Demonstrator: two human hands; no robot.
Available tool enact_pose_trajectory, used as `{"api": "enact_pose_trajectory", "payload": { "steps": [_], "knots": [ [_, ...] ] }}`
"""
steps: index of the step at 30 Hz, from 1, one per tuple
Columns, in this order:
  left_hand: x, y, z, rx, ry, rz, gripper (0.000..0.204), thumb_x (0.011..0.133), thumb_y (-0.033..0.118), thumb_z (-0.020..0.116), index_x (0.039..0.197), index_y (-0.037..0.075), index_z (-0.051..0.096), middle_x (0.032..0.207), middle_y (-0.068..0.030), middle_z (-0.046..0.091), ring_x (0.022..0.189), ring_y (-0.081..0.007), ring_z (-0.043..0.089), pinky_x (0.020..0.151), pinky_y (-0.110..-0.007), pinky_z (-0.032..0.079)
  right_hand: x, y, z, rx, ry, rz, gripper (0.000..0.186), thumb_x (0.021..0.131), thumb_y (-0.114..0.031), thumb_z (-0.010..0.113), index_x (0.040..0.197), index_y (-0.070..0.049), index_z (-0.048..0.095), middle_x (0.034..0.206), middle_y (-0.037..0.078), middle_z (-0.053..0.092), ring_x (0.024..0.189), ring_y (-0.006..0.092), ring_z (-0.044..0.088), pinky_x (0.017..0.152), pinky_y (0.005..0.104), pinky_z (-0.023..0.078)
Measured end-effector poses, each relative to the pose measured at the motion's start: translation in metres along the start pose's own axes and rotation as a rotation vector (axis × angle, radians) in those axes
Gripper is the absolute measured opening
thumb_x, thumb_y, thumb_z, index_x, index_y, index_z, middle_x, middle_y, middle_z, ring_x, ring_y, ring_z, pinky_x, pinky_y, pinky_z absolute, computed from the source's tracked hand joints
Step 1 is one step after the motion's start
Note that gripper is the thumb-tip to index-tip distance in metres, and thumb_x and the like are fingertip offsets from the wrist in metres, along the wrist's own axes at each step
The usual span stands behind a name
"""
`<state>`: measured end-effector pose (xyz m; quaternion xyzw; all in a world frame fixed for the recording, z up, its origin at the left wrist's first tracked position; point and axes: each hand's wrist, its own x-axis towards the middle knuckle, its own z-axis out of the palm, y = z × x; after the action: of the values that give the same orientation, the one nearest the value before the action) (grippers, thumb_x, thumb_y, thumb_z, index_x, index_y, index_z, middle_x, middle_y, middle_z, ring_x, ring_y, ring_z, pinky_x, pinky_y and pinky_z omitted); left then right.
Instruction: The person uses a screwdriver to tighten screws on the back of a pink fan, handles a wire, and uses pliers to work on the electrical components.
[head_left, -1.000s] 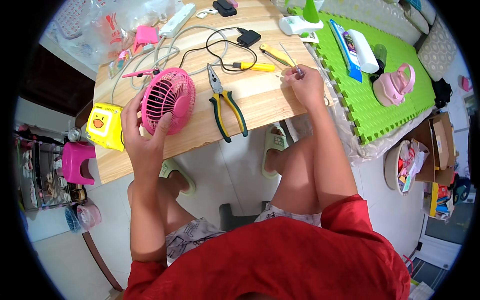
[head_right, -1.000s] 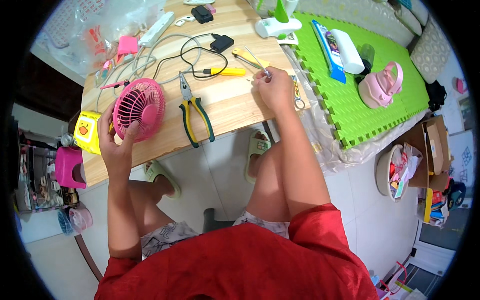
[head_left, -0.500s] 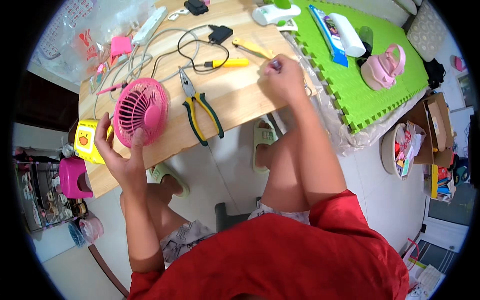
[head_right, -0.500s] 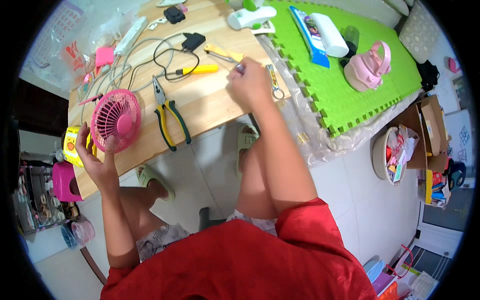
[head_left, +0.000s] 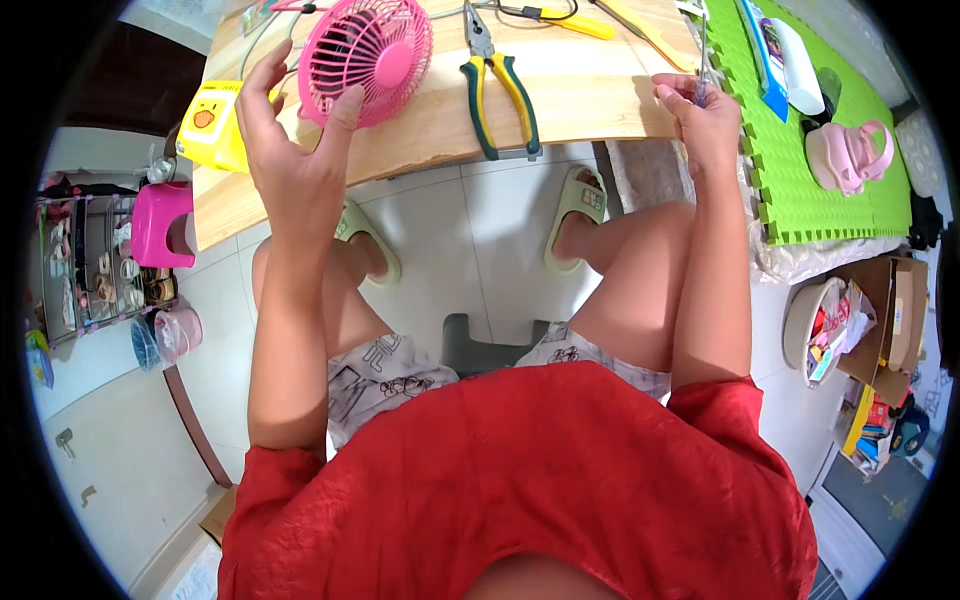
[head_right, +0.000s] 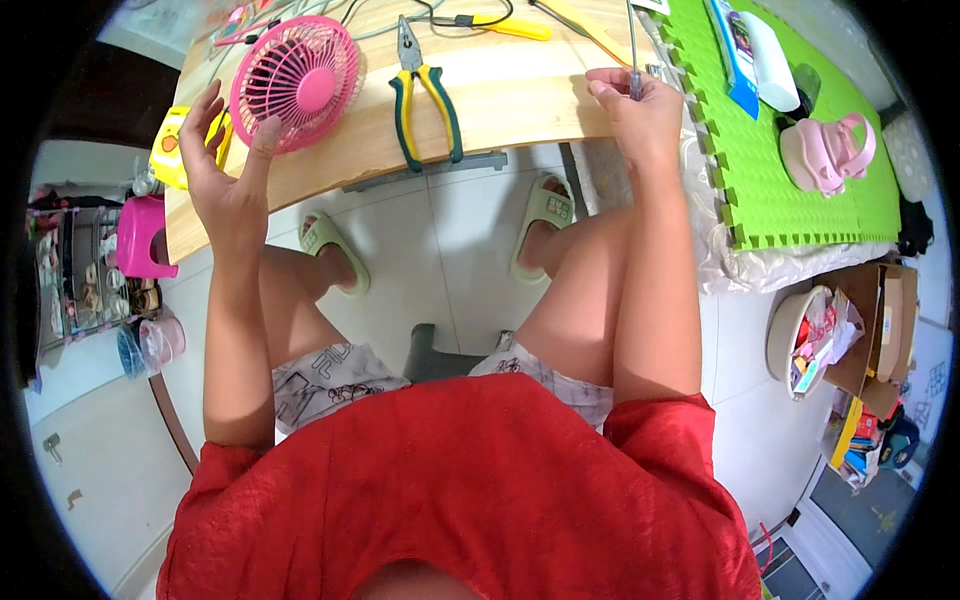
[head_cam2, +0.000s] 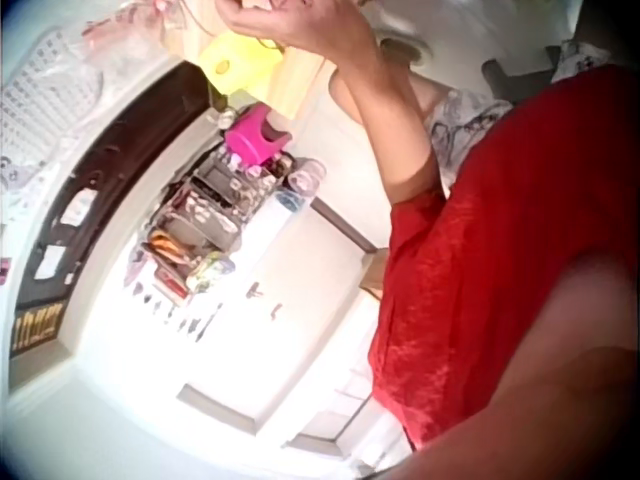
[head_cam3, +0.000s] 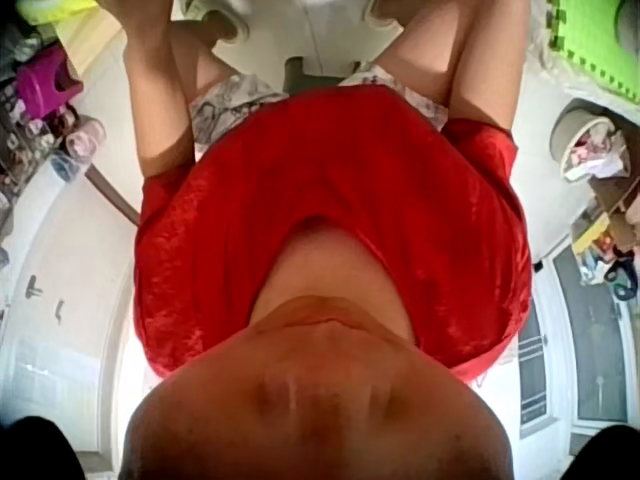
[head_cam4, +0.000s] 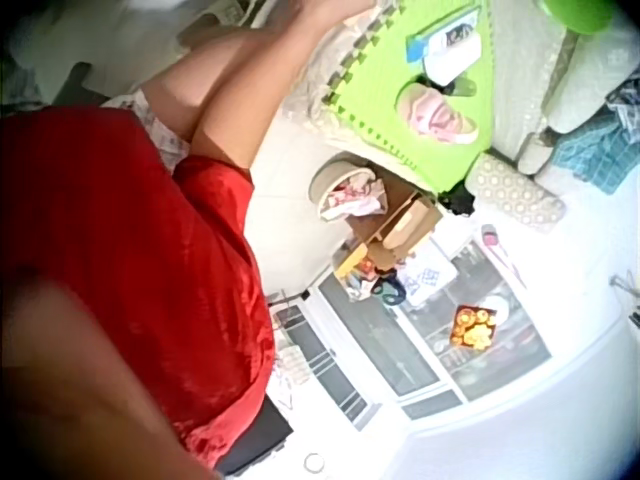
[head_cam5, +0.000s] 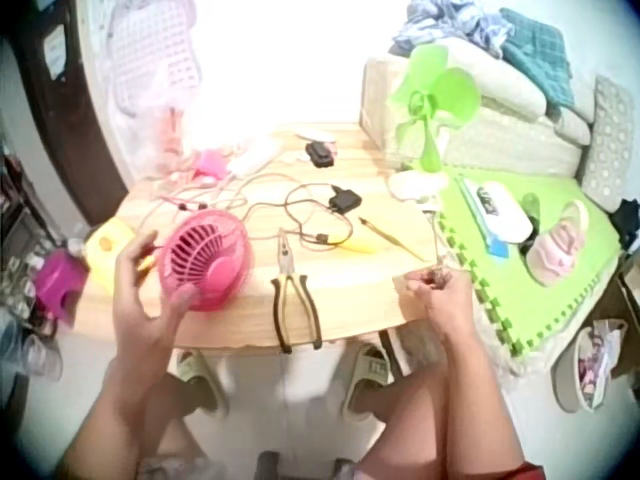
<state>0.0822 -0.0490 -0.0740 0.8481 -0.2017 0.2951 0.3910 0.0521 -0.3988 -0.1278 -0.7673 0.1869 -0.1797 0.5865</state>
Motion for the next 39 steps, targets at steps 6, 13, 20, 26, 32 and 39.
{"api": "enact_pose_trajectory", "payload": {
  "steps": [6,13,20,26,32,39],
  "knots": [
    [-0.002,0.000,-0.009,-0.023,0.044,0.053,0.053,0.079,0.021,0.073,0.122,0.001,0.050,0.120,-0.0143,0.052,0.113,-0.0279,0.049,0.095,-0.038,0.038,-0.019,-0.015,0.007,-0.010,-0.049,0.015,0.011,0.078,-0.002,0.068,0.088,0.000,0.070,0.077,0.001,0.065,0.067,0.0068,0.055,0.063,0.0216,0.044],
    [-0.014,0.002,-0.034,0.066,0.083,0.039,0.048,0.077,0.019,0.074,0.118,0.004,0.055,0.124,-0.0166,0.050,0.118,-0.0314,0.046,0.098,-0.038,0.038,-0.063,-0.041,0.039,0.076,-0.207,0.077,0.012,0.079,0.002,0.066,0.091,0.000,0.069,0.080,0.003,0.066,0.067,0.0069,0.055,0.063,0.0201,0.043],
    [-0.029,0.021,-0.073,-0.185,-0.077,-0.201,0.018,0.082,0.007,0.067,0.099,0.003,0.068,0.098,-0.0077,0.065,0.090,-0.0146,0.060,0.079,-0.026,0.046,-0.106,-0.071,0.083,0.347,-0.470,0.102,0.014,0.080,-0.002,0.066,0.094,-0.003,0.065,0.076,0.006,0.070,0.044,-0.0004,0.038,0.040,0.0166,0.026],
    [-0.055,0.064,-0.070,-0.219,-0.268,-0.195,0.016,0.079,0.001,0.067,0.095,0.001,0.070,0.088,-0.0059,0.067,0.078,-0.0120,0.060,0.070,-0.023,0.047,-0.149,-0.099,0.107,0.382,-0.681,0.123,0.032,0.080,0.001,0.064,0.110,0.001,0.052,0.081,0.010,0.068,0.077,0.0130,0.064,0.072,0.0219,0.048],
    [-0.062,0.075,-0.051,-0.437,-0.295,-0.398,0.013,0.076,0.003,0.070,0.089,0.002,0.072,0.082,-0.0065,0.068,0.072,-0.0127,0.063,0.064,-0.024,0.048,-0.153,-0.087,0.103,0.686,-0.773,0.118,0.028,0.081,0.003,0.064,0.104,0.003,0.048,0.080,0.009,0.065,0.076,0.0138,0.064,0.071,0.0235,0.050],
    [-0.029,0.078,-0.001,-0.409,-0.464,-0.230,0.009,0.077,0.001,0.068,0.087,0.000,0.069,0.076,-0.0073,0.066,0.071,-0.0143,0.064,0.063,-0.026,0.049,-0.112,-0.069,0.073,0.616,-0.706,0.082,0.019,0.083,-0.003,0.066,0.097,-0.001,0.053,0.076,0.008,0.066,0.064,0.0074,0.057,0.057,0.0211,0.042]
  ]
}}
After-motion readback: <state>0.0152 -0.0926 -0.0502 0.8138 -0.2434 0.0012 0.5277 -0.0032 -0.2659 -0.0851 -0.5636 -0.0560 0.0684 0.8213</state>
